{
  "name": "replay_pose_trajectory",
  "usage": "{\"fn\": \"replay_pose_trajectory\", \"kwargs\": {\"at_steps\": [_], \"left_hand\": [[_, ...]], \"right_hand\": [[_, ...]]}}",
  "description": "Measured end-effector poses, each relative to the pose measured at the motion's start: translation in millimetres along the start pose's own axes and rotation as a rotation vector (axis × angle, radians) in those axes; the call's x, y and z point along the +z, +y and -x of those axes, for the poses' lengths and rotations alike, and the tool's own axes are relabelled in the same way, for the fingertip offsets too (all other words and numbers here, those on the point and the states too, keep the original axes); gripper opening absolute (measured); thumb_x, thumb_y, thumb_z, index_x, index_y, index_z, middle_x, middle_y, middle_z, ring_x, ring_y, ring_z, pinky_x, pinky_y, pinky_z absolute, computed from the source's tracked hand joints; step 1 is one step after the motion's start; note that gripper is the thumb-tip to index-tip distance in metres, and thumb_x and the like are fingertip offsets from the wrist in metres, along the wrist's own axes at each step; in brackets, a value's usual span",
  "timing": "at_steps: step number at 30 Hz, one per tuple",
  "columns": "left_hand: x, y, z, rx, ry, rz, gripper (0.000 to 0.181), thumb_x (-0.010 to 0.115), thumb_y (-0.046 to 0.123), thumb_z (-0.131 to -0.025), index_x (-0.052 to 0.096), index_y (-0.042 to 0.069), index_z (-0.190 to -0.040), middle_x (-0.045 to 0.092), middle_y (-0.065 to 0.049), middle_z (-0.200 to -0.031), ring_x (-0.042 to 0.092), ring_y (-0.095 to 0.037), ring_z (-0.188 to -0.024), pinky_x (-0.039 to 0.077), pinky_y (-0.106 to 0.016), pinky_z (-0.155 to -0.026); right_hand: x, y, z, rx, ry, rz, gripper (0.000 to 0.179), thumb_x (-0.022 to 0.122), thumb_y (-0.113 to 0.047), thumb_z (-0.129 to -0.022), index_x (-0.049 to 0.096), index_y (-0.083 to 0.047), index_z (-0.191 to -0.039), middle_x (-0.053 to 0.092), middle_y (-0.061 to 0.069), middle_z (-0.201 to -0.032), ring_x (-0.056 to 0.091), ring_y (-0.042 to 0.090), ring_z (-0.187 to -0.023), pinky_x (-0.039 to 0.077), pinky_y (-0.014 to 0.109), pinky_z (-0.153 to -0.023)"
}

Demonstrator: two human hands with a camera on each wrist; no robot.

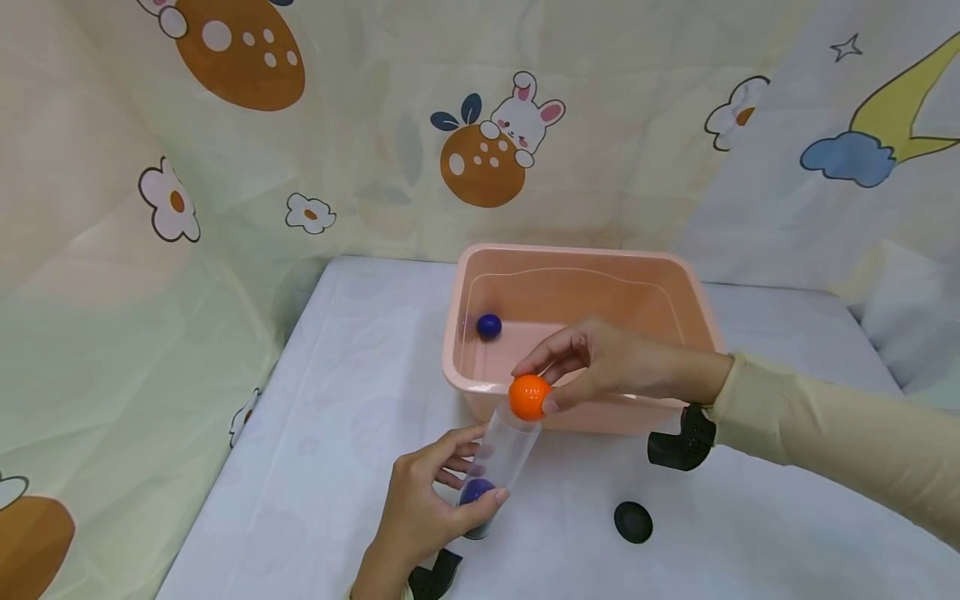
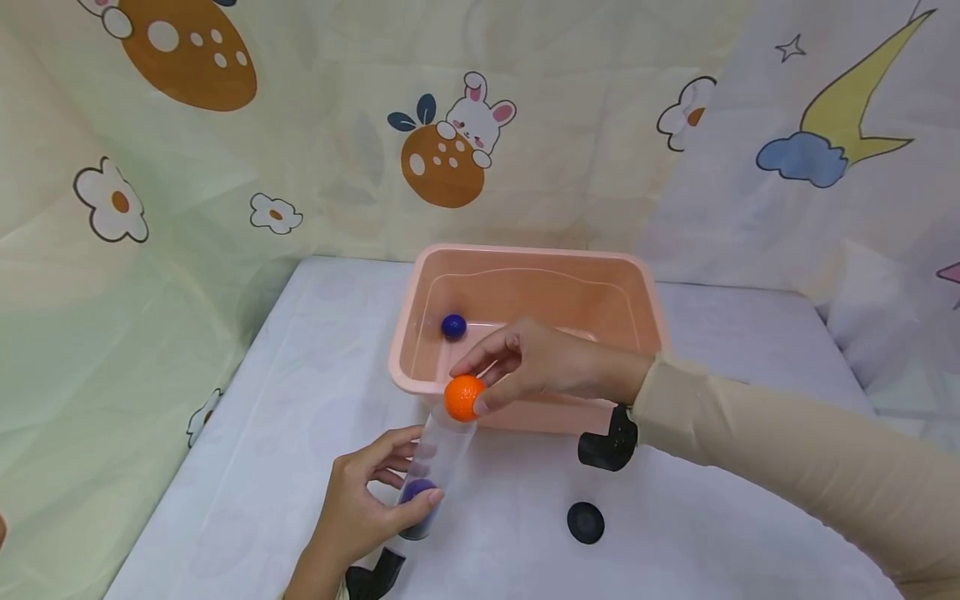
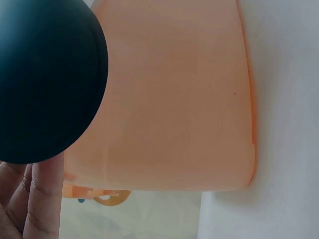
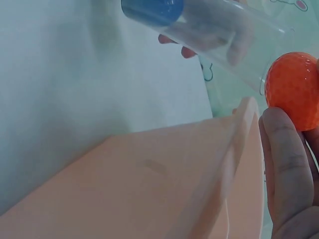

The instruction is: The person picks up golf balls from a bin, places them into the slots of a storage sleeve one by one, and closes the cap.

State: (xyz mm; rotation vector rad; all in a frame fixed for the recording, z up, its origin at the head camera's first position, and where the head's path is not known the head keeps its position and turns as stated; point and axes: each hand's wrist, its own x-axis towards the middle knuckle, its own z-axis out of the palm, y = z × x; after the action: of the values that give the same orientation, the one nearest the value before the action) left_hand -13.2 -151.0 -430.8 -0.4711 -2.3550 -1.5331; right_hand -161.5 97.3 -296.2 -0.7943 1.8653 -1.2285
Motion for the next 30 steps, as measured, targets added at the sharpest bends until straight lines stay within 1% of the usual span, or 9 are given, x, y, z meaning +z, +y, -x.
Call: {"fn": "replay_pose_trajectory", "kwargs": {"at_steps": [6,11,15,18,21,24,27,30], "left_hand": [[0.0,1.1,0.1,0.017,-0.006,0.001,0.056,0.095,0.021,-0.081,0.074,0.014,-0.132,0.082,0.0,-0.103,0.076,-0.005,-0.082,0.064,-0.022,-0.066],[0.0,1.7,-0.1,0.031,-0.004,-0.005,0.056,0.095,0.022,-0.081,0.074,0.013,-0.132,0.082,-0.001,-0.102,0.077,-0.007,-0.081,0.063,-0.022,-0.065],[0.5,1.6,0.2,0.036,0.001,-0.026,0.056,0.096,0.023,-0.08,0.074,0.013,-0.131,0.081,-0.001,-0.102,0.076,-0.007,-0.082,0.063,-0.021,-0.065],[0.5,1.3,1.1,0.041,0.008,-0.039,0.056,0.096,0.023,-0.08,0.075,0.012,-0.13,0.081,-0.002,-0.101,0.075,-0.006,-0.081,0.062,-0.02,-0.065],[0.1,1.0,1.8,0.043,0.011,-0.041,0.055,0.096,0.022,-0.079,0.075,0.012,-0.129,0.081,-0.002,-0.101,0.075,-0.006,-0.081,0.062,-0.02,-0.065],[-0.2,0.7,2.0,0.041,0.012,-0.04,0.055,0.096,0.021,-0.079,0.075,0.012,-0.129,0.081,-0.003,-0.101,0.075,-0.006,-0.081,0.062,-0.02,-0.065],[-0.3,1.1,2.4,0.032,0.011,-0.041,0.054,0.097,0.021,-0.079,0.075,0.012,-0.128,0.081,-0.003,-0.1,0.075,-0.006,-0.081,0.063,-0.021,-0.065],[-0.4,2.1,3.2,0.013,0.008,-0.041,0.055,0.097,0.022,-0.079,0.075,0.012,-0.128,0.081,-0.002,-0.101,0.075,-0.006,-0.08,0.063,-0.021,-0.065]], "right_hand": [[7,-1,0.7,0.002,-0.038,0.012,0.039,0.083,-0.005,-0.092,0.074,0.003,-0.129,0.078,0.012,-0.12,0.073,0.032,-0.11,0.063,0.032,-0.094],[9,-1,-0.9,-0.031,-0.043,0.035,0.034,0.082,-0.005,-0.093,0.075,0.005,-0.125,0.078,0.01,-0.117,0.073,0.028,-0.109,0.062,0.031,-0.096],[10,-2,-2.4,-0.05,-0.028,0.07,0.031,0.082,-0.006,-0.094,0.075,0.005,-0.122,0.078,0.008,-0.116,0.073,0.026,-0.109,0.062,0.031,-0.097],[9,-2,-4.0,-0.04,-0.014,0.083,0.03,0.082,-0.006,-0.094,0.076,0.003,-0.122,0.079,0.008,-0.116,0.074,0.025,-0.108,0.062,0.031,-0.096],[7,-2,-5.3,-0.026,-0.004,0.061,0.031,0.081,-0.003,-0.094,0.075,0.005,-0.123,0.078,0.011,-0.117,0.075,0.027,-0.11,0.063,0.032,-0.096],[4,-2,-6.8,0.0,0.014,0.011,0.035,0.079,0.0,-0.094,0.072,0.008,-0.127,0.077,0.014,-0.122,0.075,0.028,-0.113,0.062,0.033,-0.097],[-2,-2,-8.1,0.025,0.052,-0.021,0.04,0.079,0.0,-0.095,0.069,0.01,-0.132,0.076,0.017,-0.126,0.075,0.029,-0.116,0.062,0.033,-0.098],[-10,-5,-10.0,0.041,0.098,-0.026,0.043,0.078,0.0,-0.097,0.066,0.011,-0.136,0.075,0.019,-0.131,0.075,0.028,-0.117,0.061,0.034,-0.099]]}}
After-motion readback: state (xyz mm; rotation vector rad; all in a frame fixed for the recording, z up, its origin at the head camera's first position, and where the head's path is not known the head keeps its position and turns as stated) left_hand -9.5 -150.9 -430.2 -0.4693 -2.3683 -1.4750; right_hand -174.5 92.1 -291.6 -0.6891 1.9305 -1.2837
